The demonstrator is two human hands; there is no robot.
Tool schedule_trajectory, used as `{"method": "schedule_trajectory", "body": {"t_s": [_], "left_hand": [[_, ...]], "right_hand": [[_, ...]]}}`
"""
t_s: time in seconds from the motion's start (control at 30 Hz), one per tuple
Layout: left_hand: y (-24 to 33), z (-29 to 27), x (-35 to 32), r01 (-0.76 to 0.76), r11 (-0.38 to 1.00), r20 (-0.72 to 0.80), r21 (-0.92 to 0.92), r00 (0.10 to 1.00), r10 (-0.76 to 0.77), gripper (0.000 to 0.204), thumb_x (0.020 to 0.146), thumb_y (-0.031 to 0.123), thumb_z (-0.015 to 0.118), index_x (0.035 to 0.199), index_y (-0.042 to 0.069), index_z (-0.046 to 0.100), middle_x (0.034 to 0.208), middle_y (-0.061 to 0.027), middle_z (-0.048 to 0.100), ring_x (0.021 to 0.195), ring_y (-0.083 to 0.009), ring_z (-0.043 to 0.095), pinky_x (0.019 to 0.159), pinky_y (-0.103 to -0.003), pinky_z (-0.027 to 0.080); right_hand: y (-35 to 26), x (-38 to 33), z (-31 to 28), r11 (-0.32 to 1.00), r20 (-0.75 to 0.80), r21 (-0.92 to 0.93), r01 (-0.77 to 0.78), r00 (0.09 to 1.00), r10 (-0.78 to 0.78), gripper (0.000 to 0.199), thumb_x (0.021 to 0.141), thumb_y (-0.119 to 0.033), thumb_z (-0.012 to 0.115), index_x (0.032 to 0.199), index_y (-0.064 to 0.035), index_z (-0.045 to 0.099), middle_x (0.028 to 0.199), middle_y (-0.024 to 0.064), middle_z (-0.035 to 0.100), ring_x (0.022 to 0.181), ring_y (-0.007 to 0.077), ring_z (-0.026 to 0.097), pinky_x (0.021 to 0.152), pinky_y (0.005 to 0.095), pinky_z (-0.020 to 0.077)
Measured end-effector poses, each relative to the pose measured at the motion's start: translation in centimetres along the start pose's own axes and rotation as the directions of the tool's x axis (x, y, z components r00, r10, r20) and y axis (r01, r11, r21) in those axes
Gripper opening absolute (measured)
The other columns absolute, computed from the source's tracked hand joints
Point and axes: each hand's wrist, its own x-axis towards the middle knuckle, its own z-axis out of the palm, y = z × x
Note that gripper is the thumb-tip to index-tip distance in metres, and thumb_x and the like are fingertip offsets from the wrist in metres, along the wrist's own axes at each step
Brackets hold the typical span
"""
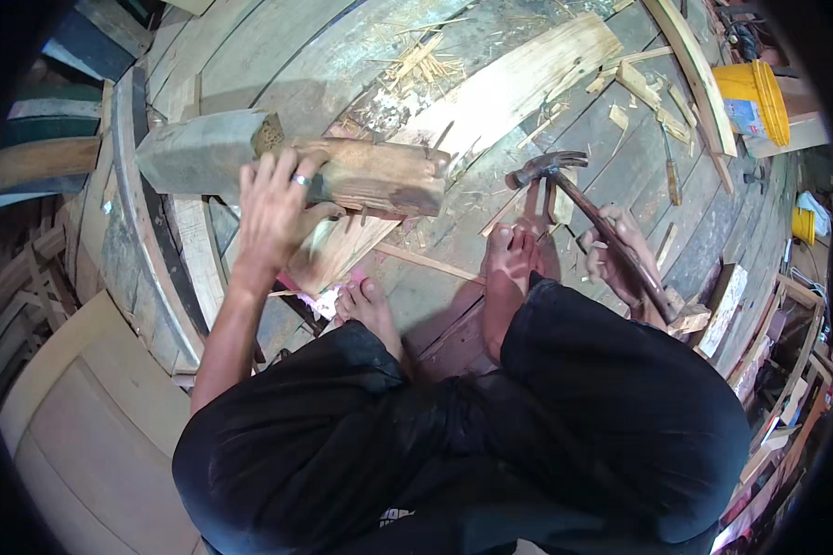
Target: The person uses a hammer to pry up and break apart wooden floorboards. They repeatedly strike the wood to loosen it and remove pieces from the floor structure.
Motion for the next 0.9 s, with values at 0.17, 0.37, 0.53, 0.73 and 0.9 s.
{"method": "schedule_trajectory", "body": {"t_s": [0.17, 0.37, 0.53, 0.73, 0.9], "left_hand": [[0.5, 0.8, -0.5, -0.036, 0.996, 0.004, 0.079, 0.999, 0.036, 0.089, 0.066, 0.039, 0.094, 0.146, 0.018, 0.060, 0.116, -0.0065, 0.060, 0.111, -0.0293, 0.057, 0.095, -0.045, 0.041], [0.0, 0.2, 0.7, -0.146, 0.988, 0.100, 0.050, 0.985, 0.140, 0.087, 0.072, 0.038, 0.092, 0.147, 0.014, 0.057, 0.124, -0.0107, 0.064, 0.117, -0.0320, 0.061, 0.102, -0.048, 0.046], [-1.1, 1.1, 3.1, -0.044, 0.997, 0.021, 0.062, 0.999, 0.043, 0.086, 0.073, 0.040, 0.092, 0.147, 0.015, 0.057, 0.132, -0.0132, 0.065, 0.122, -0.0346, 0.063, 0.103, -0.050, 0.048], [-2.3, 3.0, 5.8, 0.003, 0.999, -0.043, 0.035, 0.999, -0.002, 0.088, 0.079, 0.050, 0.087, 0.152, 0.012, 0.055, 0.140, -0.0190, 0.062, 0.130, -0.0381, 0.058, 0.109, -0.052, 0.042], [-2.5, 4.4, 5.9, 0.024, 0.998, -0.068, -0.066, 0.997, -0.028, 0.097, 0.082, 0.066, 0.079, 0.151, 0.005, 0.052, 0.140, -0.0243, 0.058, 0.132, -0.0412, 0.055, 0.112, -0.054, 0.037]], "right_hand": [[-0.6, -0.9, 2.1, 0.954, -0.177, -0.244, -0.173, 0.975, 0.131, 0.058, 0.109, -0.021, 0.057, 0.162, -0.0094, 0.035, 0.100, 0.0136, 0.069, 0.049, 0.0138, 0.057, 0.039, 0.0260, 0.0455], [1.5, 0.2, 3.2, 0.916, -0.312, -0.250, -0.313, 0.922, 0.230, 0.035, 0.114, -0.024, 0.055, 0.146, -0.0122, 0.051, 0.077, -0.0021, 0.052, 0.045, 0.0047, 0.037, 0.037, 0.0243, 0.0295], [1.6, -0.1, 5.2, 0.839, -0.319, -0.521, -0.157, 0.947, -0.021, 0.046, 0.114, -0.026, 0.054, 0.156, -0.0067, 0.048, 0.073, -0.0057, 0.046, 0.048, 0.0036, 0.035, 0.042, 0.0241, 0.0270], [-1.8, 0.1, 10.4, 0.681, -0.146, -0.684, 0.261, 0.866, -0.479, 0.054, 0.113, -0.019, 0.056, 0.161, 0.0002, 0.042, 0.075, -0.0051, 0.050, 0.051, 0.0029, 0.040, 0.046, 0.0227, 0.0302], [-1.5, -0.4, 13.1, 0.509, 0.051, -0.712, 0.484, 0.758, -0.650, 0.058, 0.109, -0.006, 0.051, 0.164, 0.0022, 0.037, 0.078, -0.0028, 0.056, 0.054, 0.0030, 0.045, 0.050, 0.0204, 0.0355]]}}
